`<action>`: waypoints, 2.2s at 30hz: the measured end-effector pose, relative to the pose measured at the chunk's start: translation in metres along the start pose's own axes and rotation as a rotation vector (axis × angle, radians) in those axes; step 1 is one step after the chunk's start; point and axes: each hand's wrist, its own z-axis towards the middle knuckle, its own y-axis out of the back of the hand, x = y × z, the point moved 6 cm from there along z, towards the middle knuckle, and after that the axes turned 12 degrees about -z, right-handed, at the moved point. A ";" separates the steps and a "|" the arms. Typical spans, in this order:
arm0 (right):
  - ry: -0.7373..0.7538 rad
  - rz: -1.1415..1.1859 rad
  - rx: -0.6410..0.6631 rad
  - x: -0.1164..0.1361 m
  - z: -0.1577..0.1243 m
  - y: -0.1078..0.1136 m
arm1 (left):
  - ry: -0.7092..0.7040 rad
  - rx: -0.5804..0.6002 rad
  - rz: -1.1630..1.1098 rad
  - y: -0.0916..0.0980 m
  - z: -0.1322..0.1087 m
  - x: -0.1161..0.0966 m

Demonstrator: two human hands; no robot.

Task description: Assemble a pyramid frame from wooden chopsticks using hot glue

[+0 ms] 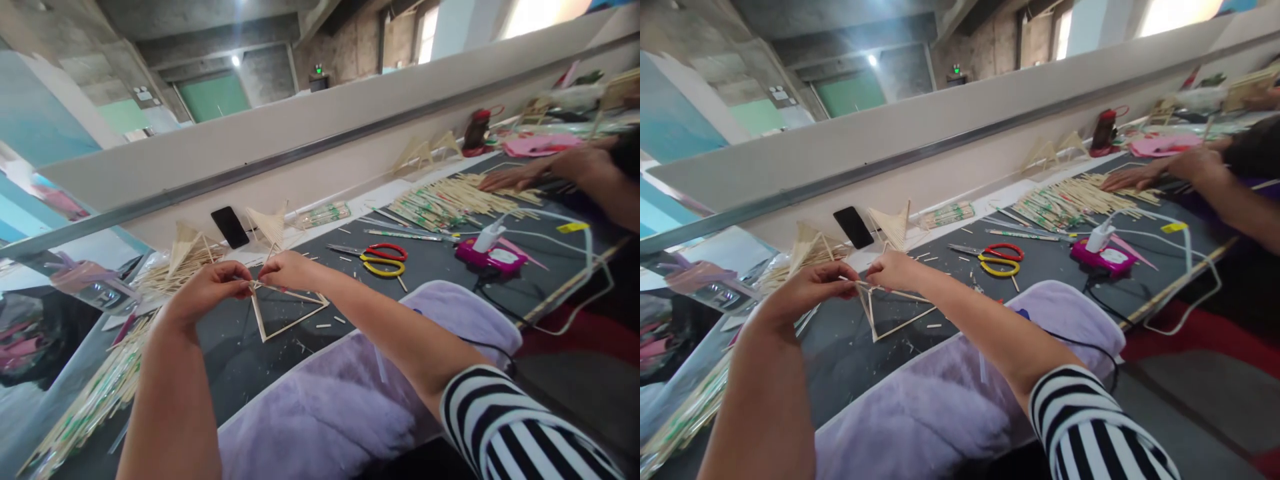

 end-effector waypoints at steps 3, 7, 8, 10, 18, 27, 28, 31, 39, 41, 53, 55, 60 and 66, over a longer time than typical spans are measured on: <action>0.026 -0.100 0.015 0.001 0.000 -0.005 | -0.001 0.000 0.016 0.000 0.000 -0.001; 0.033 -0.117 -0.009 -0.001 0.002 -0.007 | -0.009 0.000 0.021 0.000 0.000 -0.002; 0.041 -0.095 -0.017 -0.001 0.003 -0.007 | -0.010 -0.003 0.020 0.000 0.000 -0.002; 0.049 -0.011 -0.031 -0.001 0.004 -0.009 | -0.010 -0.002 0.010 -0.001 0.000 -0.001; -0.096 0.430 -0.069 -0.002 -0.003 -0.017 | -0.044 -0.006 -0.068 -0.002 0.000 -0.001; -0.090 0.386 -0.093 -0.002 0.000 -0.020 | -0.070 0.054 -0.184 -0.002 -0.002 0.005; -0.084 0.386 -0.086 -0.002 0.000 -0.021 | -0.069 0.056 -0.189 -0.002 -0.001 0.006; -0.076 0.391 -0.076 -0.002 0.002 -0.023 | -0.071 0.041 -0.185 -0.002 0.000 0.008; -0.121 0.427 -0.141 -0.003 0.006 -0.026 | -0.096 -0.003 -0.202 -0.001 0.002 0.009; -0.115 0.431 -0.132 -0.003 0.007 -0.026 | -0.092 -0.008 -0.224 -0.002 0.002 0.009; -0.050 0.409 -0.119 -0.012 0.008 -0.028 | -0.139 0.062 -0.223 -0.002 0.003 0.011; -0.046 0.407 -0.120 -0.011 0.008 -0.027 | -0.141 0.094 -0.234 -0.002 0.003 0.012; -0.044 0.387 -0.124 -0.010 0.008 -0.027 | -0.145 0.077 -0.200 -0.002 0.002 0.010; -0.026 0.390 -0.100 -0.010 0.007 -0.026 | -0.125 0.056 -0.173 -0.005 0.002 0.009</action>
